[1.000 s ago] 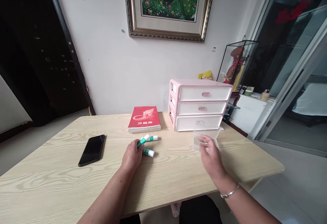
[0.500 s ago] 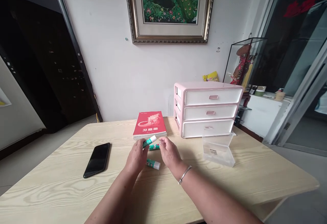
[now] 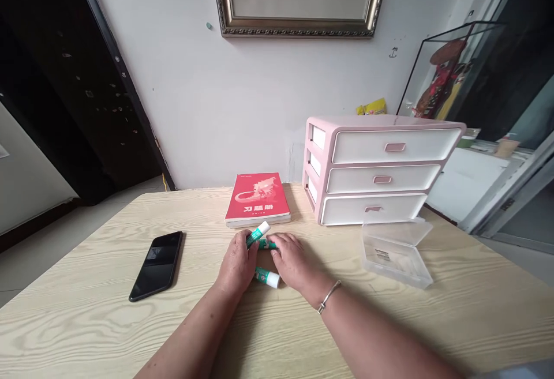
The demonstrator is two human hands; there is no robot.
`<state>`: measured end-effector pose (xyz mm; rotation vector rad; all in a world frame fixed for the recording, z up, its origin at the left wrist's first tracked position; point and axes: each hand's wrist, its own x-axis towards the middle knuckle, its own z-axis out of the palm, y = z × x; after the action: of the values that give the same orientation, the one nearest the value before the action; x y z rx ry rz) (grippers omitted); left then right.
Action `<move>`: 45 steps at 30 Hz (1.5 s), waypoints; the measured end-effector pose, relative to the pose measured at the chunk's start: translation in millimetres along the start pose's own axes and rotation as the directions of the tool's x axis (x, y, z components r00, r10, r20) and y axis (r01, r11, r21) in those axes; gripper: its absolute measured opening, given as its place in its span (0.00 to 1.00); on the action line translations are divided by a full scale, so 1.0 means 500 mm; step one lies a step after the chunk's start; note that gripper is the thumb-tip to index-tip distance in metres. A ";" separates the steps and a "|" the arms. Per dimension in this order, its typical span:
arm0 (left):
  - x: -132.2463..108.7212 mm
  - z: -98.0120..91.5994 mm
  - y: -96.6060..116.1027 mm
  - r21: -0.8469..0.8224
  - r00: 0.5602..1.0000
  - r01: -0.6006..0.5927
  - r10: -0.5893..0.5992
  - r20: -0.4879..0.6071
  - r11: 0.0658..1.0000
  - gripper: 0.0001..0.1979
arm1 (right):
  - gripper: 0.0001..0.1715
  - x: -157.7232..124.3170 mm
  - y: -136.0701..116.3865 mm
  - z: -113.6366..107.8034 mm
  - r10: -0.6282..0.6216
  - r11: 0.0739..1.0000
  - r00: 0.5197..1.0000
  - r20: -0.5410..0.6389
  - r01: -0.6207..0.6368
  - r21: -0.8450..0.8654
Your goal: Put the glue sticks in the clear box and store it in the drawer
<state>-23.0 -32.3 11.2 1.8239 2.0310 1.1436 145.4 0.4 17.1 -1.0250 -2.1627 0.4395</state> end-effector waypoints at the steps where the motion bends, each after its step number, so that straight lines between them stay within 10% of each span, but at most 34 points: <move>1: -0.001 0.001 -0.002 -0.003 1.000 0.010 -0.010 0.008 1.000 0.14 | 0.23 -0.003 -0.003 0.003 0.000 1.000 1.000 0.022 0.000 0.012; 18: -0.044 -0.045 0.038 -0.095 0.984 -0.171 0.175 0.041 0.981 0.13 | 0.20 -0.024 -0.023 -0.039 0.203 0.780 0.978 -0.048 -0.132 0.612; 32: -0.066 -0.063 0.083 0.091 0.934 -0.343 0.329 0.142 0.935 0.12 | 0.17 -0.043 -0.050 -0.048 0.070 0.760 0.997 -0.021 -0.040 0.648; 45: -0.089 -0.063 0.096 0.159 0.915 -0.323 0.265 0.305 0.933 0.11 | 0.13 -0.033 -0.063 -0.054 0.199 0.811 0.980 -0.010 -0.159 0.563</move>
<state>5.5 -88.3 47.8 2.3079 1.8114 0.6986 154.8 -32.1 46.1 -0.8833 -1.7106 1.0450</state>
